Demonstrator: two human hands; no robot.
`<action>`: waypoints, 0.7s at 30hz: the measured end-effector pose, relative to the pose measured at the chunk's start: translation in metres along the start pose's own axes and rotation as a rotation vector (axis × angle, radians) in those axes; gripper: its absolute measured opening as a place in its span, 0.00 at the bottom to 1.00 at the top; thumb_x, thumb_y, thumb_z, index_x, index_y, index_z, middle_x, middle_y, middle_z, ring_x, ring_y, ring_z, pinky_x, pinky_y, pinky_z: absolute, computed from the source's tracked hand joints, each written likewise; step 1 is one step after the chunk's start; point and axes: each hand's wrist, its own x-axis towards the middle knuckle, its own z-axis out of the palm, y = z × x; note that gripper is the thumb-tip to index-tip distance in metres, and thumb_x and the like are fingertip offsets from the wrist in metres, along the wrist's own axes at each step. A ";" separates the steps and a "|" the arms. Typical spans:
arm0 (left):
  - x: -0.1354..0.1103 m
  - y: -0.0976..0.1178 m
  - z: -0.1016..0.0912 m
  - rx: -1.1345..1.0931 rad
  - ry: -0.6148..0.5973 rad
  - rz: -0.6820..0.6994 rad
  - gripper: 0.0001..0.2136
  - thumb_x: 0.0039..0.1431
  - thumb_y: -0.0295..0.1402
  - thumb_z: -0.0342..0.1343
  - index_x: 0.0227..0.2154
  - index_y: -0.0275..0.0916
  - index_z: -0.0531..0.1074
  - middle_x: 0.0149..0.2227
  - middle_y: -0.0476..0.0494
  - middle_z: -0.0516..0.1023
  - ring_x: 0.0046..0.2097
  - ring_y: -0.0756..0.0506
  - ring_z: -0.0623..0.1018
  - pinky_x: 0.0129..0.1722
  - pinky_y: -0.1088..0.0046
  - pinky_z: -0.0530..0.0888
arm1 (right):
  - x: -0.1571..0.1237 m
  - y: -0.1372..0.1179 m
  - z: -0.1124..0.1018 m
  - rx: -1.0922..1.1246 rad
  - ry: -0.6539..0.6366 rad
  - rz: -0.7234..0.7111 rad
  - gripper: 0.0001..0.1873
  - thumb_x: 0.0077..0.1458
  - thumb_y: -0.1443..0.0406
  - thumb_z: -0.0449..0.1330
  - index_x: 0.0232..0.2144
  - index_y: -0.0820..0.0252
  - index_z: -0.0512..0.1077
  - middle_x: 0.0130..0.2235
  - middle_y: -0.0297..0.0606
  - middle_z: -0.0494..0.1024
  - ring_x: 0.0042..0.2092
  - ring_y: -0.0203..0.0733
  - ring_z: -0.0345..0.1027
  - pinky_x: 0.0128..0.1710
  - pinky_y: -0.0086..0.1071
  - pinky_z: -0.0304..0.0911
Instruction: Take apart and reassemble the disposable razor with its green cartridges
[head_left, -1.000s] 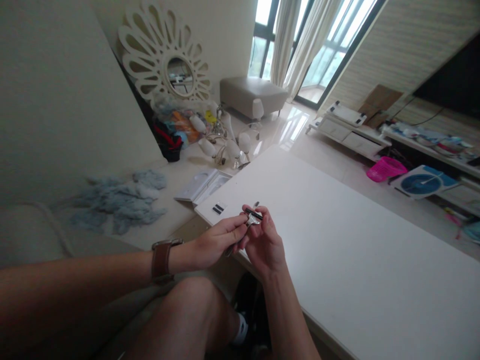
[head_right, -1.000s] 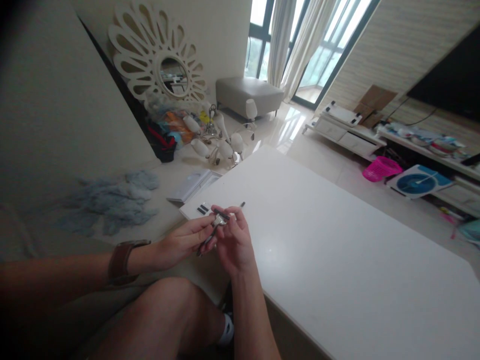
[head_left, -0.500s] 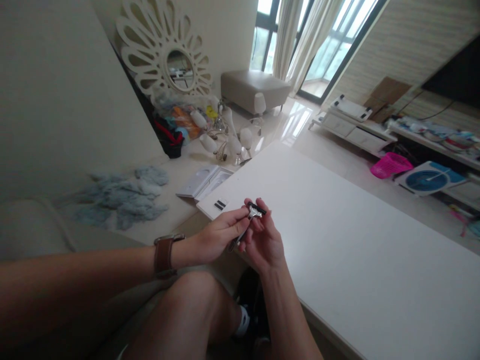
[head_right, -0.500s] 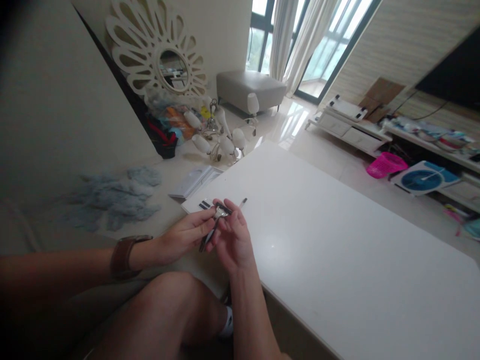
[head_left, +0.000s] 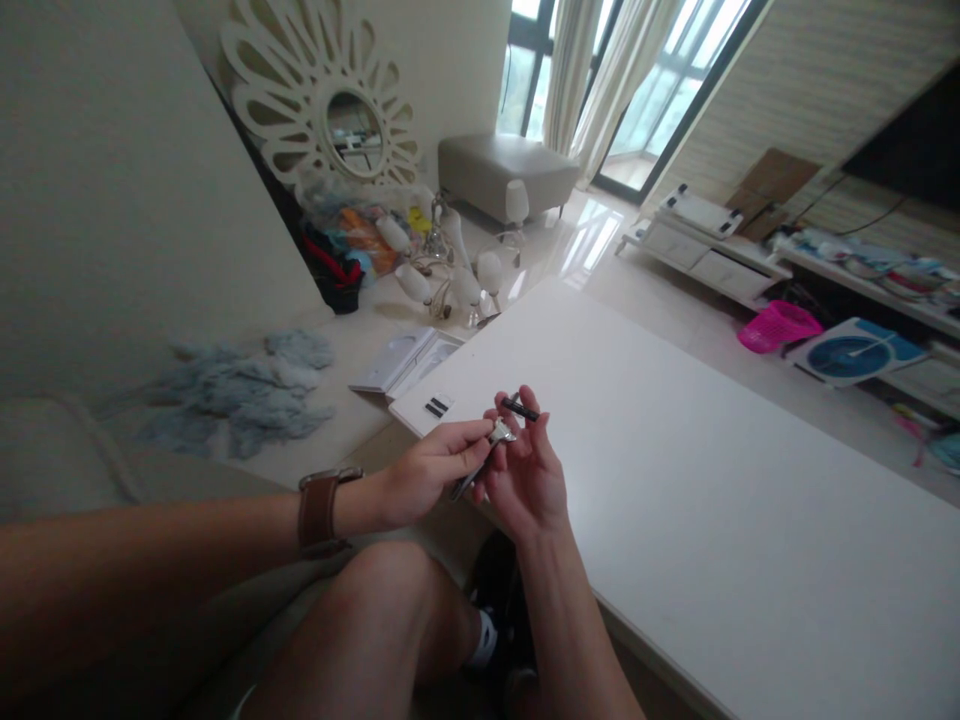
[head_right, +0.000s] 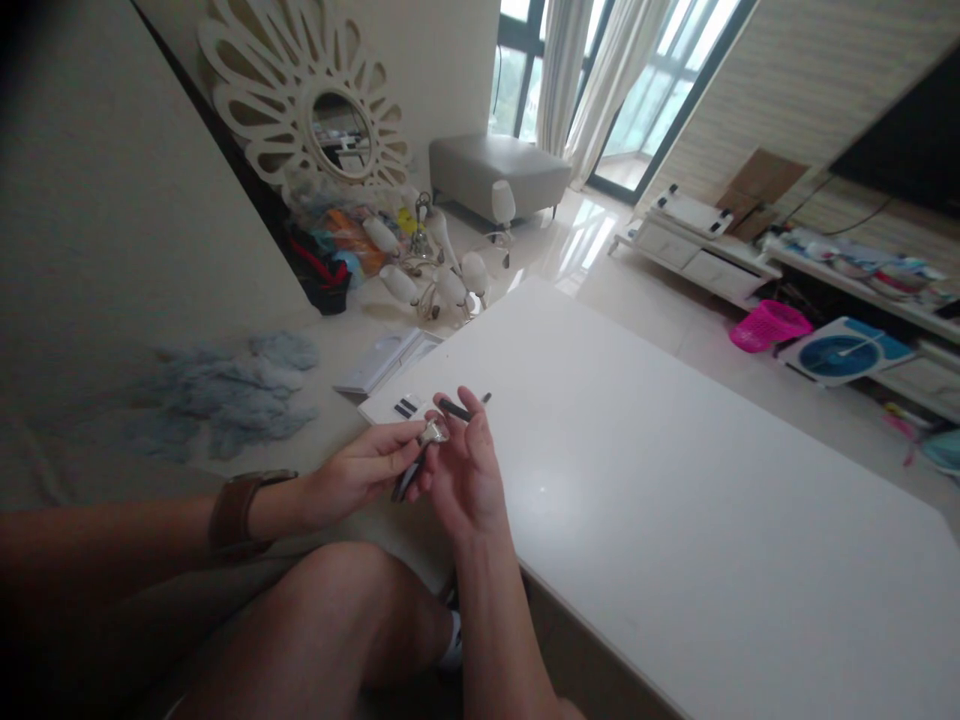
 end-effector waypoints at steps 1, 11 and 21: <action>0.000 0.000 0.000 0.003 0.002 0.001 0.17 0.61 0.47 0.57 0.32 0.35 0.69 0.28 0.47 0.72 0.27 0.52 0.70 0.27 0.77 0.68 | 0.000 0.000 0.000 -0.007 -0.002 -0.004 0.17 0.50 0.54 0.70 0.43 0.46 0.77 0.42 0.32 0.79 0.37 0.35 0.73 0.28 0.26 0.74; 0.000 0.004 0.004 -0.036 0.028 -0.013 0.19 0.60 0.49 0.58 0.34 0.35 0.70 0.26 0.48 0.74 0.24 0.51 0.73 0.25 0.77 0.70 | -0.001 0.004 -0.004 -0.024 -0.088 0.038 0.16 0.52 0.54 0.69 0.42 0.46 0.74 0.44 0.29 0.81 0.20 0.31 0.64 0.13 0.28 0.67; 0.000 0.007 0.006 -0.066 0.008 0.044 0.15 0.62 0.45 0.57 0.34 0.35 0.70 0.24 0.49 0.74 0.21 0.52 0.73 0.21 0.79 0.69 | 0.000 0.007 -0.001 -0.061 -0.098 0.035 0.18 0.53 0.53 0.67 0.45 0.47 0.73 0.43 0.29 0.81 0.17 0.29 0.62 0.11 0.30 0.69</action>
